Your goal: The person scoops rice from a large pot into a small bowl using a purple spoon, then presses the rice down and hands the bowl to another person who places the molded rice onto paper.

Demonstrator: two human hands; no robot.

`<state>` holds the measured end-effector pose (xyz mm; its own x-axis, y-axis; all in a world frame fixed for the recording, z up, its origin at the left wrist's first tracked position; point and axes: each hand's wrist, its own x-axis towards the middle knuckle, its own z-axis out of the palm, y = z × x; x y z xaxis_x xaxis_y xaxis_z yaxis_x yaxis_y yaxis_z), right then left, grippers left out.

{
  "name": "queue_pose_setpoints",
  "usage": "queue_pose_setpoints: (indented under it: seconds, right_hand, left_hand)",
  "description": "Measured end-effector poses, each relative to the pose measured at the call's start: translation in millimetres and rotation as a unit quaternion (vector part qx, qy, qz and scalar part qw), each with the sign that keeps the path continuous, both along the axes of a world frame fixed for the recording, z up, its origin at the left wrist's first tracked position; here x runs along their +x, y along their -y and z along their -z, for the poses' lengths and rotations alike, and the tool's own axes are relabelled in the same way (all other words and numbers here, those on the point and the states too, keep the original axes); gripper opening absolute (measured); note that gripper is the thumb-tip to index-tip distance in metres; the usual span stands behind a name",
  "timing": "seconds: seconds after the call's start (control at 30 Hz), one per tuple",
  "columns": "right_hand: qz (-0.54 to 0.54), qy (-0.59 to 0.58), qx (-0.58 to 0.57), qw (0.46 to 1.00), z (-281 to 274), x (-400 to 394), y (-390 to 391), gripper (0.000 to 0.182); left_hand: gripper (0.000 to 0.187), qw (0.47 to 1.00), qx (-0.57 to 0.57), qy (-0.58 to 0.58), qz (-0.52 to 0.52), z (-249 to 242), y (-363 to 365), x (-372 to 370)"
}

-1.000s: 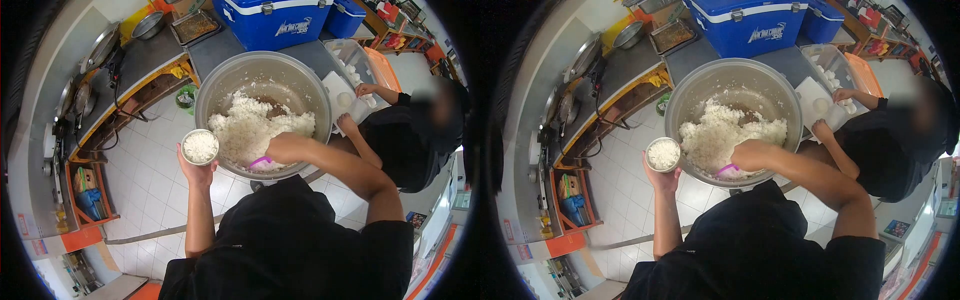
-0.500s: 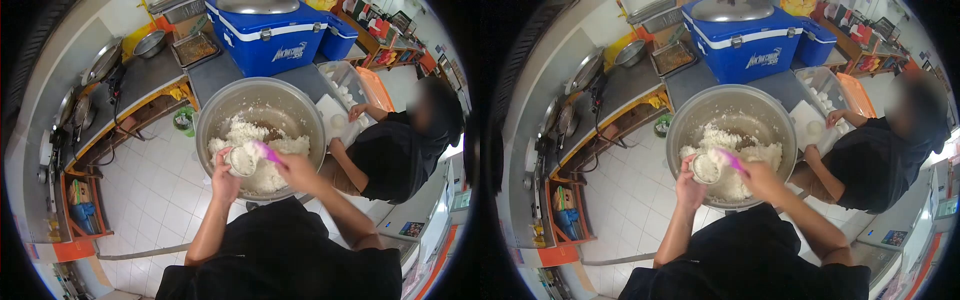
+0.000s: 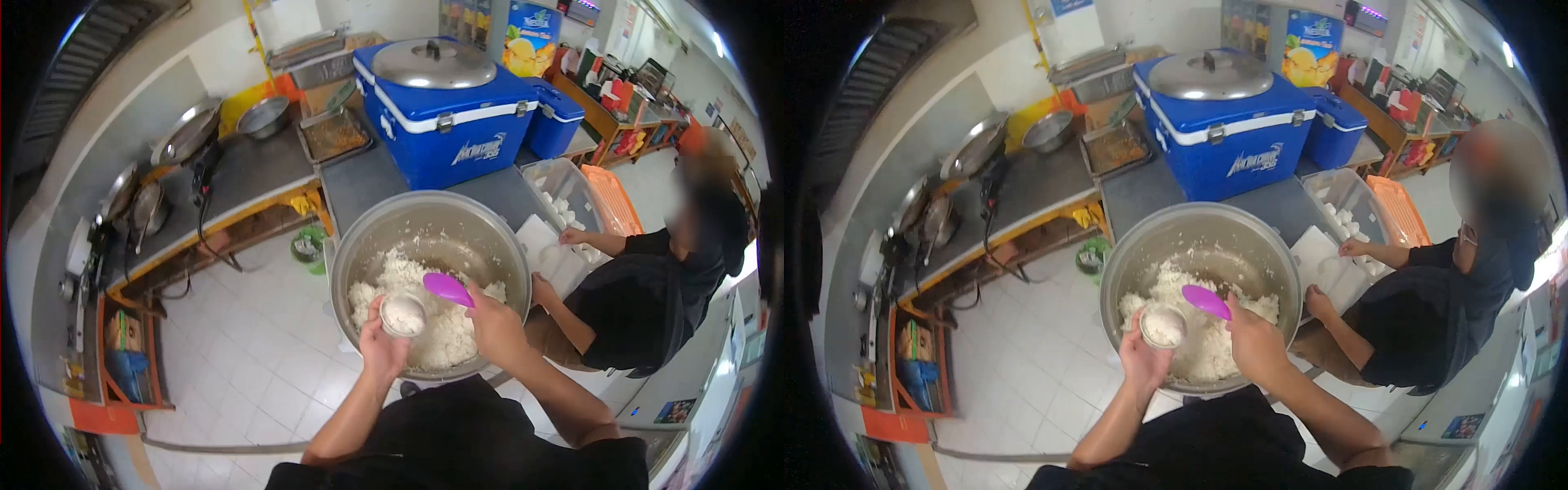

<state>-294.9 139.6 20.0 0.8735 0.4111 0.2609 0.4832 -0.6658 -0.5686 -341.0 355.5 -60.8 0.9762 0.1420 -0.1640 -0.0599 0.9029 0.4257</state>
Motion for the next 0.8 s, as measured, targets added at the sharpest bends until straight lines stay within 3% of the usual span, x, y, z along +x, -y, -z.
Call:
queue_pose_setpoints:
  seconds: [0.03, 0.07, 0.1, 0.2, 0.27, 0.3, 0.37, 0.43, 0.47, 0.57, 0.6, 0.67, 0.77, 0.8]
  right_hand:
    - [-0.003, -0.142, 0.104, 0.984, -6, -3, -3, 0.037]
    - [-0.038, -0.169, 0.1, 0.98, 11, -12, -7, 0.037]
    - [-0.072, -0.192, 0.099, 0.974, 39, -19, -13, 0.037]
    - [-0.103, -0.247, 0.183, 0.946, 42, -43, -55, 0.032]
    - [-0.12, -0.188, 0.133, 0.966, 52, -37, -60, 0.032]
    - [-0.171, -0.253, 0.128, 0.943, 45, -19, -51, 0.033]
    - [-0.095, -0.498, 0.177, 0.844, 8, 10, -30, 0.032]
    - [-0.158, -0.454, 0.086, 0.873, 0, 13, -32, 0.034]
    - [-0.182, -0.371, 0.064, 0.908, 7, 11, -35, 0.034]
    - [-0.252, -0.133, 0.038, 0.958, 52, 27, -29, 0.037]
    - [-0.208, -0.171, -0.062, 0.961, 27, 27, -27, 0.037]
    - [-0.122, -0.23, -0.259, 0.93, -48, 25, -26, 0.037]
    - [-0.224, -0.143, -0.364, 0.893, -35, 31, 18, 0.033]
    - [-0.274, -0.188, -0.383, 0.862, -28, 36, 28, 0.029]
  left_hand:
    - [0.05, 1.0, -0.001, 0.005, -0.016, -5, 0, 0]
    - [0.049, 1.0, 0.0, 0.007, -0.03, -6, -1, -2]
    - [0.047, 0.999, 0.023, 0.025, -0.034, -5, -3, -2]
    - [0.043, 0.99, 0.127, 0.029, -0.056, 13, 5, -2]
    - [0.043, 0.995, 0.094, 0.004, -0.033, 2, 1, -9]
    - [0.043, 0.996, 0.08, -0.001, -0.029, -1, -1, -10]
    - [0.046, 0.999, 0.043, 0.002, -0.026, -14, -4, -14]
    - [0.048, 0.99, 0.133, 0.042, -0.031, -3, -8, -5]
    - [0.049, 0.983, 0.171, 0.052, -0.04, 4, -4, -10]
    - [0.05, 0.993, 0.115, -0.024, -0.019, -2, -6, -20]
    - [0.049, 0.994, 0.105, -0.032, -0.021, -2, -10, -24]
    - [0.05, 0.987, 0.146, -0.038, -0.055, -9, -22, -40]
    - [0.054, 0.977, 0.176, -0.037, -0.114, -34, -48, -60]
    - [0.056, 0.974, 0.179, -0.054, -0.129, -36, -58, -67]
